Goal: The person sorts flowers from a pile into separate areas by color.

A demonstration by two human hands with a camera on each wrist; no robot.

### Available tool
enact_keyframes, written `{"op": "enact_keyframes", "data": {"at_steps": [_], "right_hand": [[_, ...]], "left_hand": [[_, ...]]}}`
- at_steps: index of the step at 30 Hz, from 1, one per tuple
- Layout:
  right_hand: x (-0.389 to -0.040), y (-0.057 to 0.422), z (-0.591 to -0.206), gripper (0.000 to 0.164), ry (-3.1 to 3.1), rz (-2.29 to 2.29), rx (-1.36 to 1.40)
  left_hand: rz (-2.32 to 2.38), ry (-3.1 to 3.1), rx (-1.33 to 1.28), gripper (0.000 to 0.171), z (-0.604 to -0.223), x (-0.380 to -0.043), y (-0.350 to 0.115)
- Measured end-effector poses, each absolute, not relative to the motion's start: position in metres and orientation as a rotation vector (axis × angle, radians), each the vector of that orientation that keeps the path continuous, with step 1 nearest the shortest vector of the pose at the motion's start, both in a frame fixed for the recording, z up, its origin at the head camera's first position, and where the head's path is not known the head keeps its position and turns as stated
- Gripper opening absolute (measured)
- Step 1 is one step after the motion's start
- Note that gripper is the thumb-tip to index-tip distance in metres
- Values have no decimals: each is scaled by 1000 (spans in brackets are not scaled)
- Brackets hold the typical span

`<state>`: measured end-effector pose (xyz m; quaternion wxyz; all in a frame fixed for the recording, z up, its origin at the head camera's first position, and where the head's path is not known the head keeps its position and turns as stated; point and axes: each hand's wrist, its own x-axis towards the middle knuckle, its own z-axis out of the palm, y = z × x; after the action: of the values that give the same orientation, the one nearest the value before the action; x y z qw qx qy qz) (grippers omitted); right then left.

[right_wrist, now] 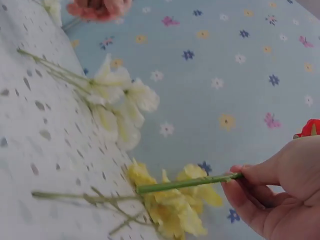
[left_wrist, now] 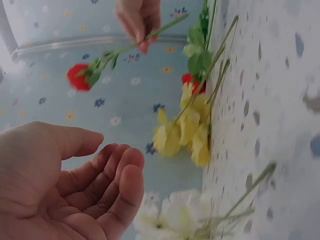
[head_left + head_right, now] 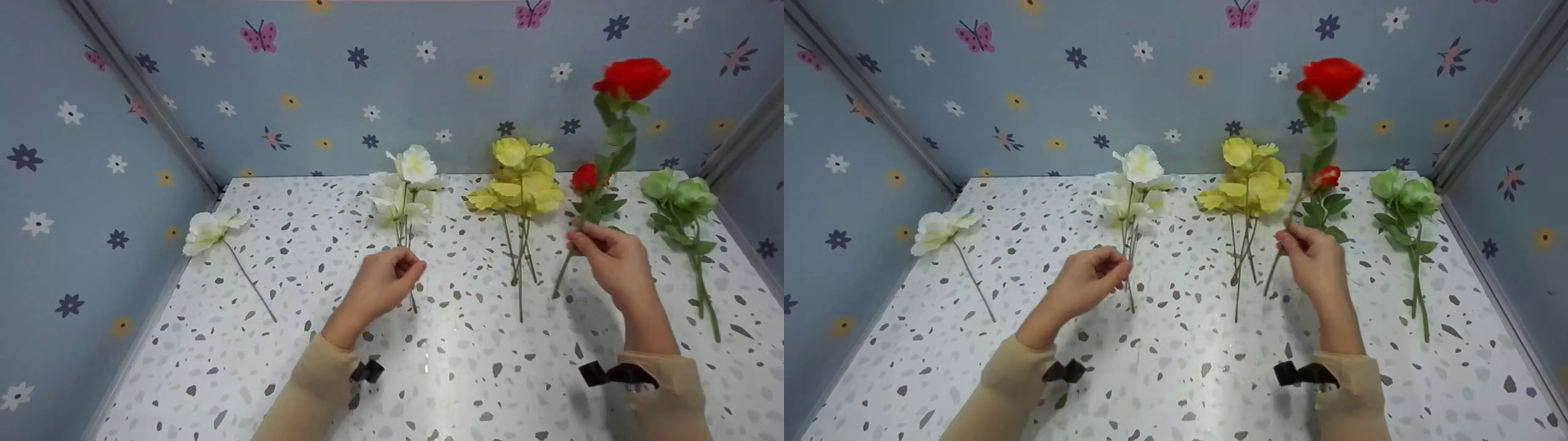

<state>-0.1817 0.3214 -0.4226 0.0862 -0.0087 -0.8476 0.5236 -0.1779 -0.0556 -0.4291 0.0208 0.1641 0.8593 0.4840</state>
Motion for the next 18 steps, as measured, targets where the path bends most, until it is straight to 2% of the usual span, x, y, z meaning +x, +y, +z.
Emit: {"op": "enact_keyframes", "data": {"at_steps": [7, 13, 18], "right_hand": [[-188, 373, -449, 47, -2659, 1265, -383], [-188, 385, -463, 50, -2820, 1155, -379], [-185, 391, -464, 49, -2871, 1076, -338]], "left_hand": [[1360, 2909, 179, 18, -418, -196, -139], [1133, 3146, -154, 27, -422, -199, -217], [1004, 3140, -399, 32, -427, -194, -261]]}}
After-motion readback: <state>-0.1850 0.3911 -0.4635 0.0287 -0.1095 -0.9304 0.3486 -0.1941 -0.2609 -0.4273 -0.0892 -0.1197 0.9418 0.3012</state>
